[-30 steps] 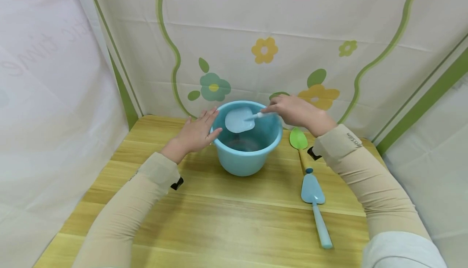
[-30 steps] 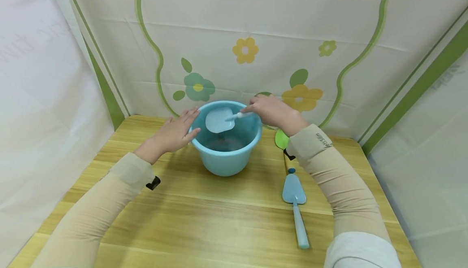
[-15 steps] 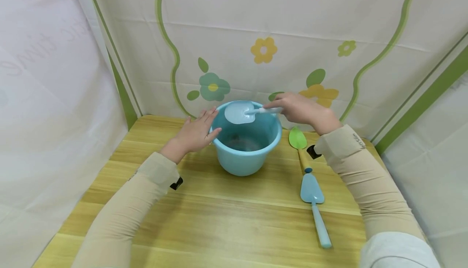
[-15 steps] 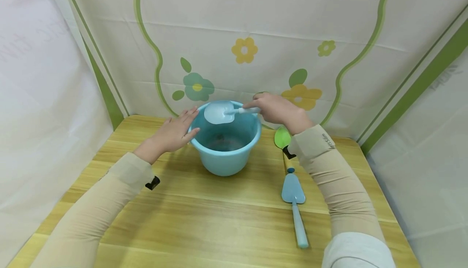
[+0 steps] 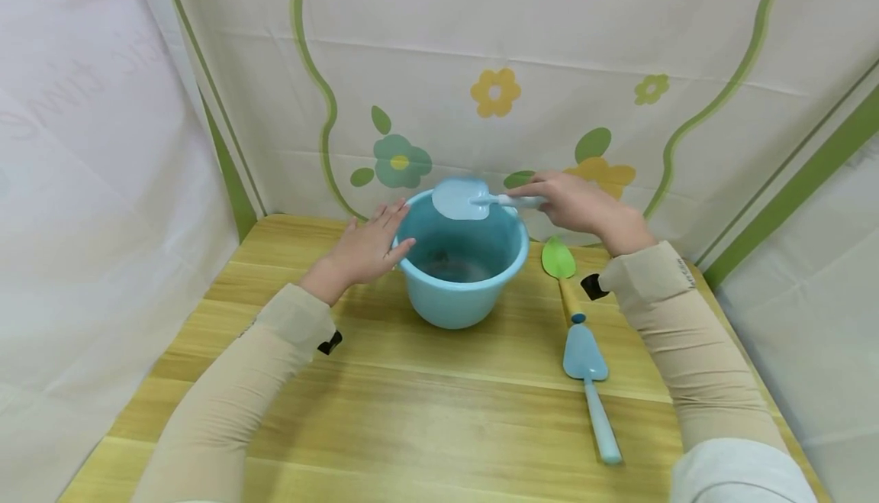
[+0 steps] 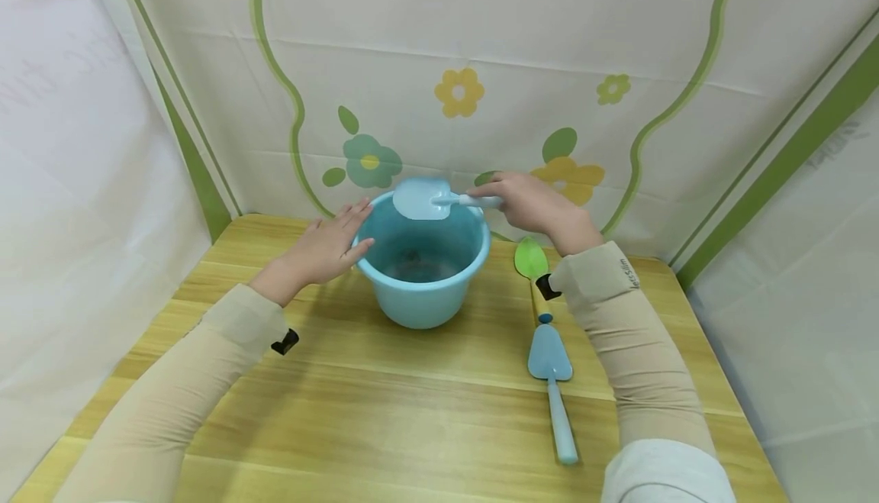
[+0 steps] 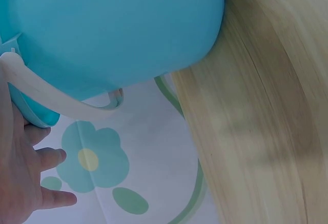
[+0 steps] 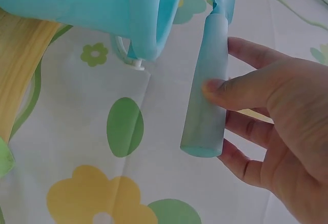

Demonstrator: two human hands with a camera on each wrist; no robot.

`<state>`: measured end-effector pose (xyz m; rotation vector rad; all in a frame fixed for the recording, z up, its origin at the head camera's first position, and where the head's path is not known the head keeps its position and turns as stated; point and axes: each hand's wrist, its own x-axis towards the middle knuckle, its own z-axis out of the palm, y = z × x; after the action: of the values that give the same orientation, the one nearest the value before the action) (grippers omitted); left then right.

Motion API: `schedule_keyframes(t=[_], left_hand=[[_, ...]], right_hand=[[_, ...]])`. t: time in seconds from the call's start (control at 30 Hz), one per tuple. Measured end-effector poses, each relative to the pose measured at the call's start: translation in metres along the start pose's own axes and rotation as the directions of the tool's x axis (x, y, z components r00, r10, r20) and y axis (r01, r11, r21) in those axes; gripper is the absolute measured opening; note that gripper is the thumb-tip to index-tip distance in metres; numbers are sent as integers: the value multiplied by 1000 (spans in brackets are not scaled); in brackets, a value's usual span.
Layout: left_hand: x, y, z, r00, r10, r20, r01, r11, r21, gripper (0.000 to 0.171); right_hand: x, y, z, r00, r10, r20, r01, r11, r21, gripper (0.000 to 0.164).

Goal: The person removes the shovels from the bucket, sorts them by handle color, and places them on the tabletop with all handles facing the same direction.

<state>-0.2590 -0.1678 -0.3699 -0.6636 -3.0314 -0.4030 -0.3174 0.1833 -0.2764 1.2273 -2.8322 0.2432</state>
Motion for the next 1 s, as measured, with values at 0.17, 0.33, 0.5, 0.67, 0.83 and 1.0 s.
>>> schedule_keyframes(t=[0.17, 0.33, 0.5, 0.67, 0.83, 1.0], left_hand=[[0, -1, -1, 1000, -1, 2, 1, 1000, 9, 74], [-1, -2, -1, 1000, -2, 4, 2, 1000, 7, 74], [-1, -2, -2, 1000, -5, 9, 5, 1000, 1, 73], [-1, -2, -2, 1000, -11, 21, 11, 1000, 6, 74], [-2, -3, -3, 1000, -7, 16, 7, 1000, 6, 74], [-3, -3, -4, 1000, -7, 11, 6, 1000, 8, 74]], right_hand=[[-7, 5, -2, 1000, 5, -23, -5, 1000, -2, 49], [-16, 11, -4, 999, 18, -47, -17, 1000, 6, 49], [-26, 18, -4, 996, 4, -93, -2, 1000, 14, 48], [-36, 23, -5, 994, 34, -103, -31, 999, 32, 53], [-44, 25, -6, 991, 78, -109, -71, 995, 63, 57], [-52, 29, -5, 985, 125, -120, -116, 990, 75, 57]])
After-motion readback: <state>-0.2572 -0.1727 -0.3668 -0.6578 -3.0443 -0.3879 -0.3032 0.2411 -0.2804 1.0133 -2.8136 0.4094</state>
